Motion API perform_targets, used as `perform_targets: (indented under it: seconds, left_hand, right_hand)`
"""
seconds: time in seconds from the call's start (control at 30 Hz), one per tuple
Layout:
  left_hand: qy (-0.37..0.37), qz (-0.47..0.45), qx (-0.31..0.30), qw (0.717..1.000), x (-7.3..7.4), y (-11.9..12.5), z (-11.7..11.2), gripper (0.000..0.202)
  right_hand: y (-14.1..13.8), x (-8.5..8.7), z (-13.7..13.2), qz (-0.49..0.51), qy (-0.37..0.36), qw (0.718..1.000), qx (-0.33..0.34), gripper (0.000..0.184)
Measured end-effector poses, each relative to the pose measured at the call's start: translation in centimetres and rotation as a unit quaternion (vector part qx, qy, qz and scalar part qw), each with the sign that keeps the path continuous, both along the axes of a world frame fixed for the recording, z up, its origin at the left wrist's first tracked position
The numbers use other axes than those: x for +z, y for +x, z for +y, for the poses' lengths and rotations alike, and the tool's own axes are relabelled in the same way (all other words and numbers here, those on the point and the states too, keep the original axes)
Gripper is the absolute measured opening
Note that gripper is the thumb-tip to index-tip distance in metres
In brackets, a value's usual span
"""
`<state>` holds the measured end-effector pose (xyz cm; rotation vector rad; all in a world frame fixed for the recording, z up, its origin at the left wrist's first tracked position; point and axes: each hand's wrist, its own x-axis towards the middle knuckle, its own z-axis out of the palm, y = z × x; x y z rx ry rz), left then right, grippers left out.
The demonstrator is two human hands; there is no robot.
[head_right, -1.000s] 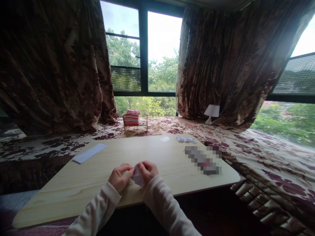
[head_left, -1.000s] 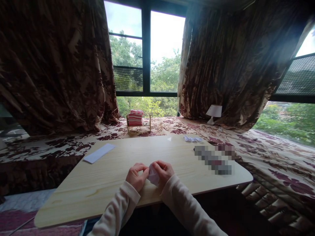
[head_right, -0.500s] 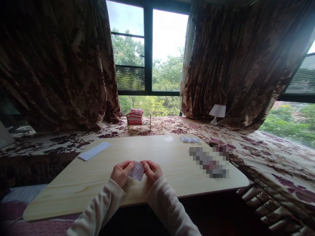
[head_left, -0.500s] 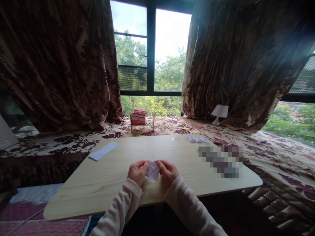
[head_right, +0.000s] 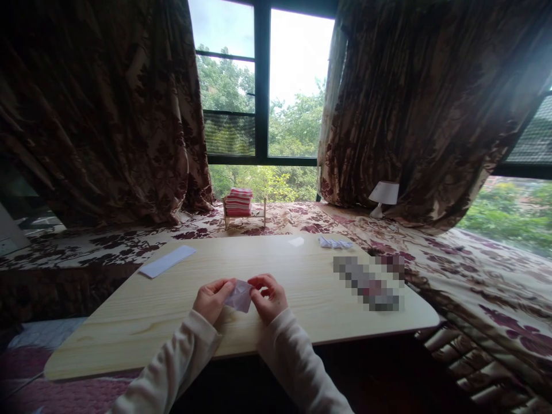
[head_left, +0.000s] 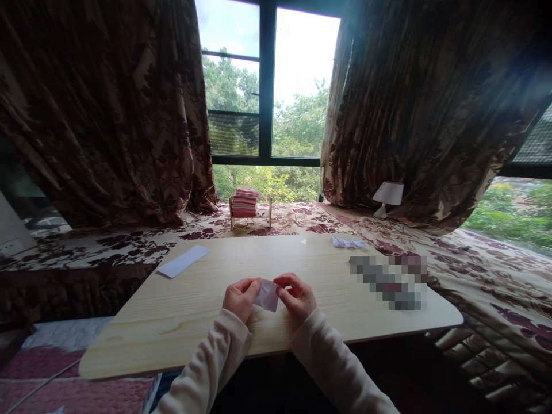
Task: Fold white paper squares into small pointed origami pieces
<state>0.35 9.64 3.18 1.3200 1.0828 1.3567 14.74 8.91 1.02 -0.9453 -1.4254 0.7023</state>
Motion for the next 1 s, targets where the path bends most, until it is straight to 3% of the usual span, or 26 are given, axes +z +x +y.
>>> perform_targets:
  seconds: [0.43, 0.57, 0.83, 1.0]
  left_hand:
    - [0.000, 0.010, -0.009, 1.000, -0.18, 0.17, -0.09, 0.031]
    - [0.000, 0.017, -0.019, 1.000, -0.08, 0.19, -0.21, 0.030]
    - [0.029, 0.079, -0.030, 0.996, 0.19, 0.19, -0.42, 0.031]
    - [0.028, 0.094, -0.011, 0.995, -0.03, 0.15, -0.34, 0.028]
  right_hand:
    - [-0.39, 0.55, -0.41, -0.003, -0.024, 1.000, -0.010, 0.014]
    - [-0.51, 0.46, -0.33, -0.018, 0.000, 0.999, -0.028, 0.018]
    - [-0.50, 0.29, -0.29, -0.071, 0.068, 0.992, -0.082, 0.004]
    - [-0.70, 0.56, -0.93, -0.143, 0.134, 0.973, -0.123, 0.006]
